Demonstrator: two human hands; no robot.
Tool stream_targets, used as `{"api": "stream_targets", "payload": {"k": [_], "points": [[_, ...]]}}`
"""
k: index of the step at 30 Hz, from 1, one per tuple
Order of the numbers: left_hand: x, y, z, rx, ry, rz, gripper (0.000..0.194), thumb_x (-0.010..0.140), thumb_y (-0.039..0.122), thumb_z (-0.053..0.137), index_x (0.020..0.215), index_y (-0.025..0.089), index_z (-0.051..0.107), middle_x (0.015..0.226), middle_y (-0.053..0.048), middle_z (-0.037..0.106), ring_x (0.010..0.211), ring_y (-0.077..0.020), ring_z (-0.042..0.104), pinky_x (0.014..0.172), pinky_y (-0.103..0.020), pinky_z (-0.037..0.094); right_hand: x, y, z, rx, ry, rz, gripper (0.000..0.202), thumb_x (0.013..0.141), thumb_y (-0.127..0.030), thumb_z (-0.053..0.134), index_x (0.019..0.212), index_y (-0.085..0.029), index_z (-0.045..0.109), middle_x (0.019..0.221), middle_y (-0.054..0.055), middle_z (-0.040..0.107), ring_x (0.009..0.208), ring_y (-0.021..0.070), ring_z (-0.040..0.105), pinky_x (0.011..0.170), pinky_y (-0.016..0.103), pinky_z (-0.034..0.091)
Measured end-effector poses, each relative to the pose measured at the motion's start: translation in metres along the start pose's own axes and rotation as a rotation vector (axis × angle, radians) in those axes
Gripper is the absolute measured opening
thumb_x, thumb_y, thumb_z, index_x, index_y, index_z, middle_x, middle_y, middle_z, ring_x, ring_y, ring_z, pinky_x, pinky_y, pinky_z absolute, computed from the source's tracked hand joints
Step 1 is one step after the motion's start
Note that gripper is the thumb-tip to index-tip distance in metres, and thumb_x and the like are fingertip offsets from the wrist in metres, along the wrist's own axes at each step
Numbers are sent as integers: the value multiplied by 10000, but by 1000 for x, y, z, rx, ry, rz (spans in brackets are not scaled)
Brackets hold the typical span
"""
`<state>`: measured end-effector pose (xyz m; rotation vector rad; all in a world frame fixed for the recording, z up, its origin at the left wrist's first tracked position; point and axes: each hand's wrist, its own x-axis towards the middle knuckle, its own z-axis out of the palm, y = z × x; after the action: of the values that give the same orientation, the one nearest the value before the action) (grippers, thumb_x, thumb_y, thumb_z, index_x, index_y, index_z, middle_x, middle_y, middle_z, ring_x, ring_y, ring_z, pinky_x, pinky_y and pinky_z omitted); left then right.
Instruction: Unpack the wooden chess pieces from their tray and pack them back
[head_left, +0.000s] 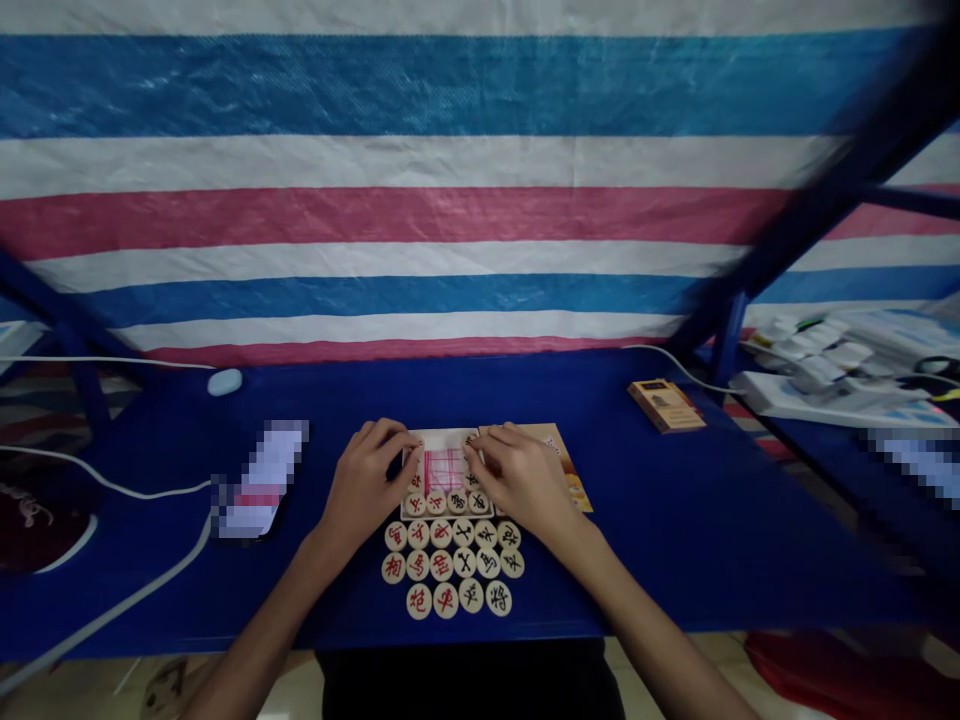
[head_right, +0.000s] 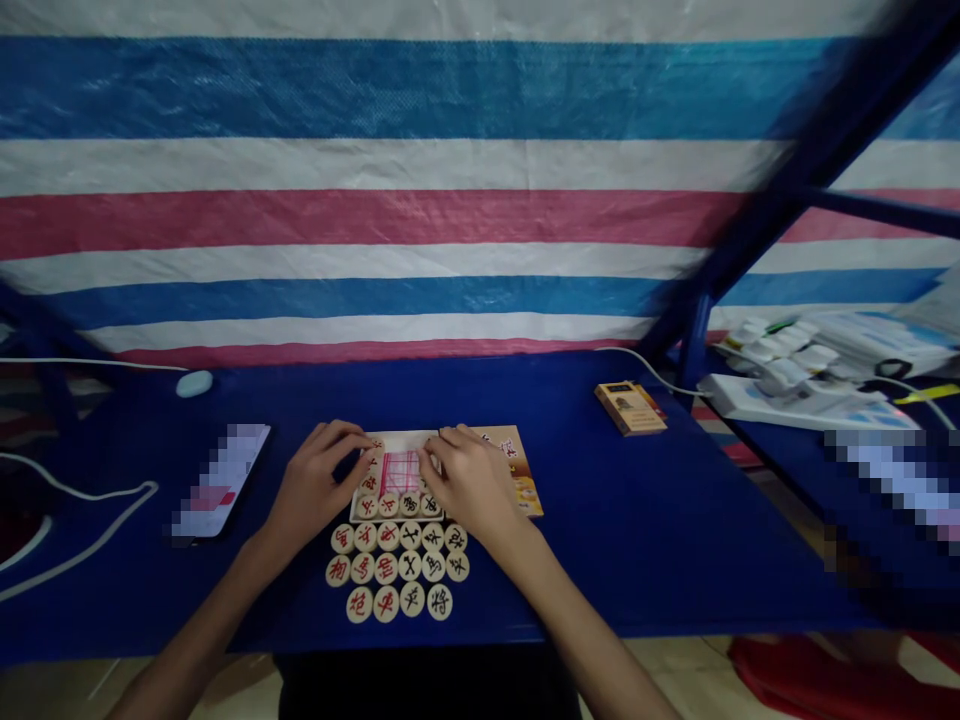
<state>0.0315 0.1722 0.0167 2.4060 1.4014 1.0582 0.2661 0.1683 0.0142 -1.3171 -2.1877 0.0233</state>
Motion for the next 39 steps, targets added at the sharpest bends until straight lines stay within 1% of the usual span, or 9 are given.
{"api": "stream_targets", "payload": {"k": [3, 7, 9, 12, 15, 25, 28, 33, 39], "points": [[-6, 0, 0, 75, -5, 21, 152, 980, 249, 557, 967, 213, 704, 1102, -70, 675, 1077, -239, 602, 949, -434, 491, -6, 0, 3, -25, -13, -4, 295, 1006, -277, 474, 838, -198, 704, 834, 59, 691, 836, 208, 646, 739, 343, 465], [-9, -1, -1, 162, -3, 38, 148, 969, 219, 568, 951, 211, 714, 1241, -98, 671, 1262, -305, 551, 985, -491, 469, -9, 1, 3, -48, -29, -16, 314, 1012, -275, 466, 833, -197, 711, 851, 65, 697, 834, 212, 647, 719, 347, 459], [-10, -2, -1, 229, 1, 65, 145, 957, 197, 577, 953, 216, 720, 1280, -97, 673, 1302, -322, 537, 982, -503, 471, -10, 2, 2, -52, -37, -26, 315, 1013, -270, 463, 845, -196, 720, 850, 67, 697, 838, 213, 645, 724, 350, 461], [-11, -2, -2, 295, -1, 111, 153, 948, 185, 581, 949, 219, 731, 1285, -87, 686, 1294, -318, 557, 963, -497, 492, -10, 1, 1, -49, -55, -46, 323, 1016, -264, 456, 849, -196, 725, 834, 62, 691, 834, 207, 642, 729, 348, 464], [-13, -2, -1, 284, -21, 122, 169, 951, 193, 579, 952, 222, 745, 1272, -81, 697, 1273, -312, 578, 945, -492, 507, -10, -1, 0, -41, -82, -68, 338, 1026, -265, 439, 854, -193, 720, 842, 59, 689, 842, 202, 643, 742, 344, 471], [-18, 2, 6, 230, -78, 72, 248, 947, 209, 590, 1122, 284, 749, 1311, -68, 676, 1300, -318, 554, 959, -519, 519, -8, -4, -1, 21, -121, -104, 313, 1024, -281, 440, 1024, -206, 744, 920, 66, 713, 919, 210, 663, 821, 356, 512], [-16, 2, 4, 205, -54, 49, 261, 951, 226, 596, 1171, 290, 721, 1320, -61, 669, 1302, -304, 549, 954, -503, 516, -9, -5, 0, 38, -122, -100, 309, 1026, -303, 446, 1070, -213, 738, 946, 59, 719, 943, 209, 664, 838, 353, 519], [-16, 0, 3, 285, -19, 30, 139, 957, 245, 592, 997, 236, 725, 1354, -69, 650, 1348, -320, 507, 966, -508, 490, -10, -2, 5, 33, -90, -37, 309, 1019, -338, 472, 1100, -205, 739, 988, 73, 730, 943, 231, 673, 833, 379, 525], [-16, -1, 5, 260, -51, 28, 139, 951, 237, 602, 1007, 246, 729, 1359, -64, 645, 1365, -320, 493, 979, -514, 483, -10, 3, 10, 40, -96, 23, 218, 970, -283, 562, 1067, -223, 748, 970, 56, 739, 944, 236, 685, 749, 350, 525]]}}
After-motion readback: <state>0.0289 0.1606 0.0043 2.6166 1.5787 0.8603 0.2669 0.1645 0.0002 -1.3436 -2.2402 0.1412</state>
